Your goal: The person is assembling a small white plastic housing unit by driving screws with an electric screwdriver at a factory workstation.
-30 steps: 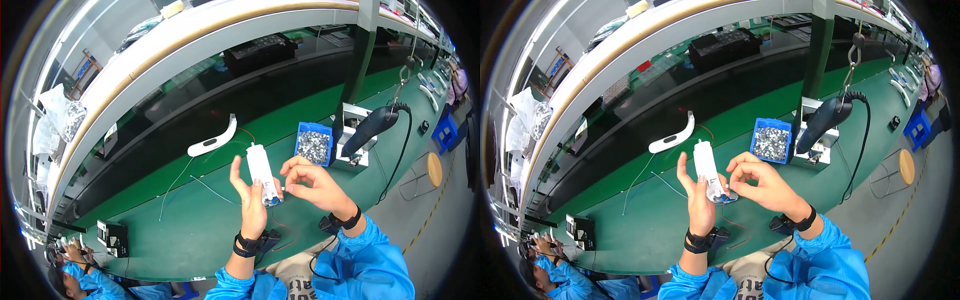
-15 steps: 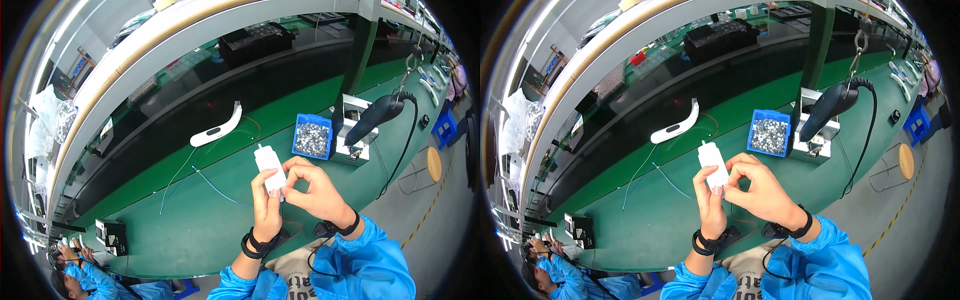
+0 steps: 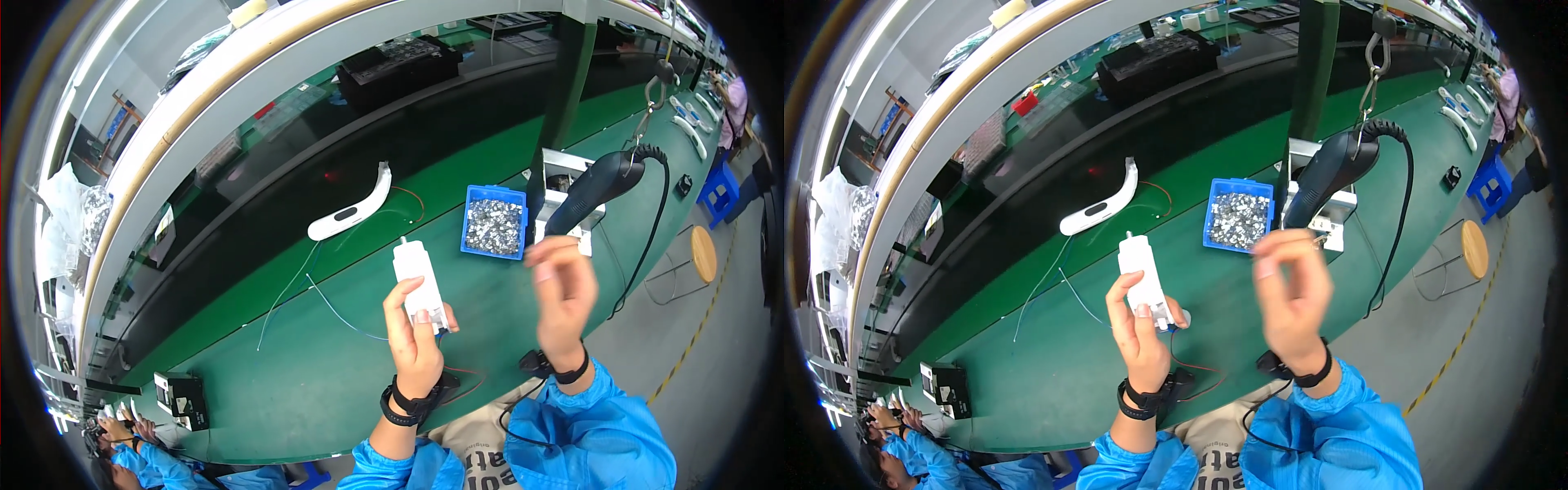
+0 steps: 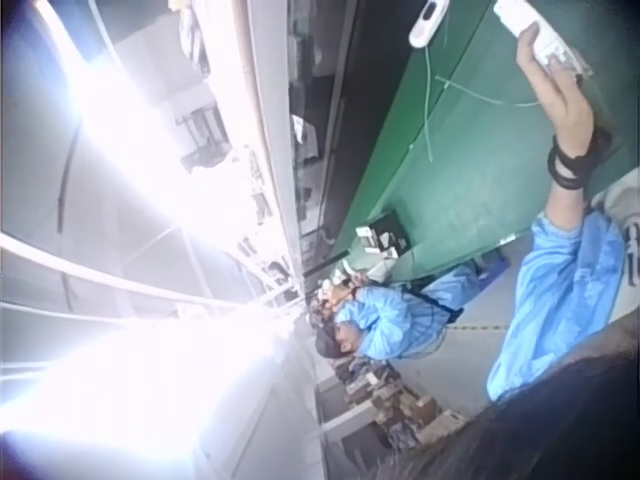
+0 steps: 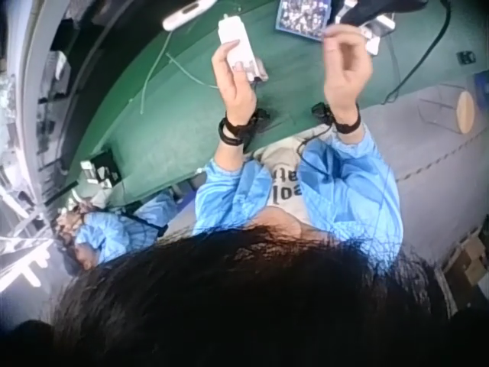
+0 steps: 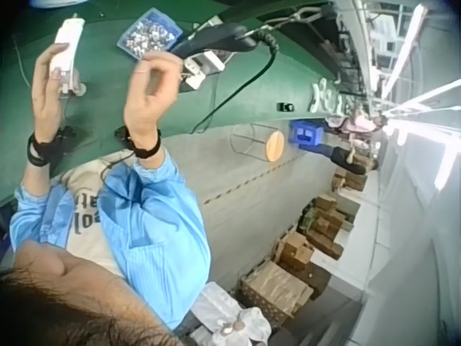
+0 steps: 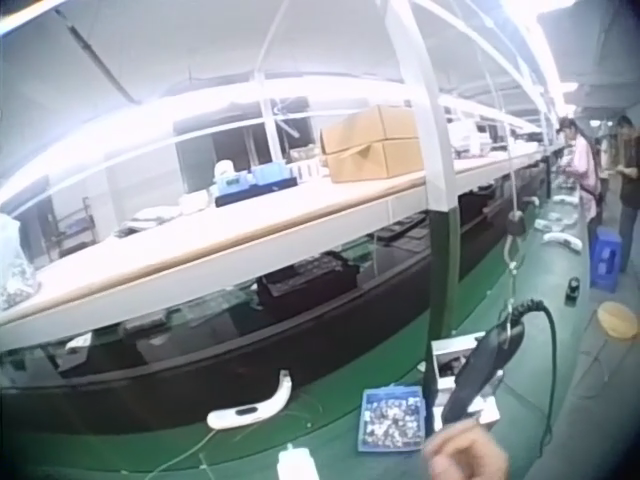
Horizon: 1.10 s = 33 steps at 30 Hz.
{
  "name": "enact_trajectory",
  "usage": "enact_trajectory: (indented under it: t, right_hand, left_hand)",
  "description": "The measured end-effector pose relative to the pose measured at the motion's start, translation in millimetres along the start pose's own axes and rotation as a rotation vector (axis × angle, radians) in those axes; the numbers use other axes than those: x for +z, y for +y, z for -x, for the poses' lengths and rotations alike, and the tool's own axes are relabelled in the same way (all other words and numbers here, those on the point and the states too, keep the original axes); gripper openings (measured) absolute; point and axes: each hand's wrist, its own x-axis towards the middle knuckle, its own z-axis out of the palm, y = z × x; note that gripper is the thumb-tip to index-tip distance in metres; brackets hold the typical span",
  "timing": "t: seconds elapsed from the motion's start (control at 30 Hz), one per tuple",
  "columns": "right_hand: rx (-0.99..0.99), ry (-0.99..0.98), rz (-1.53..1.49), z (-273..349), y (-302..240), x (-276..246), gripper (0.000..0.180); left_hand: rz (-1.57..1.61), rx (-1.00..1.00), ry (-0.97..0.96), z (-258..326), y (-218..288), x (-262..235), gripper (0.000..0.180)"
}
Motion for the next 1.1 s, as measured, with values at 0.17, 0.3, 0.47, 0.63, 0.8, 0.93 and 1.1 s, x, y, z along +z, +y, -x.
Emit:
enact_trajectory:
  t: [0.17,0.3,0.47,0.63,0.8,0.93,1.1]
  right_hand:
    - [-0.049,0.34,0.042,-35,11,-45,0.027]
    - [0.004,-0.01,-0.194,-75,10,-52,0.062]
    - [0.1,-0.285,-0.352,-93,11,-67,0.048]
    - [0.047,-0.246,-0.373,-98,21,-62,0.028]
    - [0.051,-0.089,-0.425,-92,45,-75,0.033]
    - [0.072,-0.094,-0.319,-80,65,-82,0.078]
    - [0.145,-0.117,-0.318,-73,62,-82,0.089]
  left_hand:
    - [0.058,-0.07,0.032,-8,3,4,0.031]
    - [0.073,-0.107,-0.01,-16,5,2,0.031]
    - [0.027,-0.093,0.046,-22,3,6,0.03]
    - [0.026,-0.073,0.061,-21,-1,6,0.03]
    - [0.026,-0.074,0.066,-22,-4,7,0.031]
    - [0.024,-0.058,0.073,-27,-3,7,0.032]
    - [0.025,-0.075,0.09,-32,-2,6,0.032]
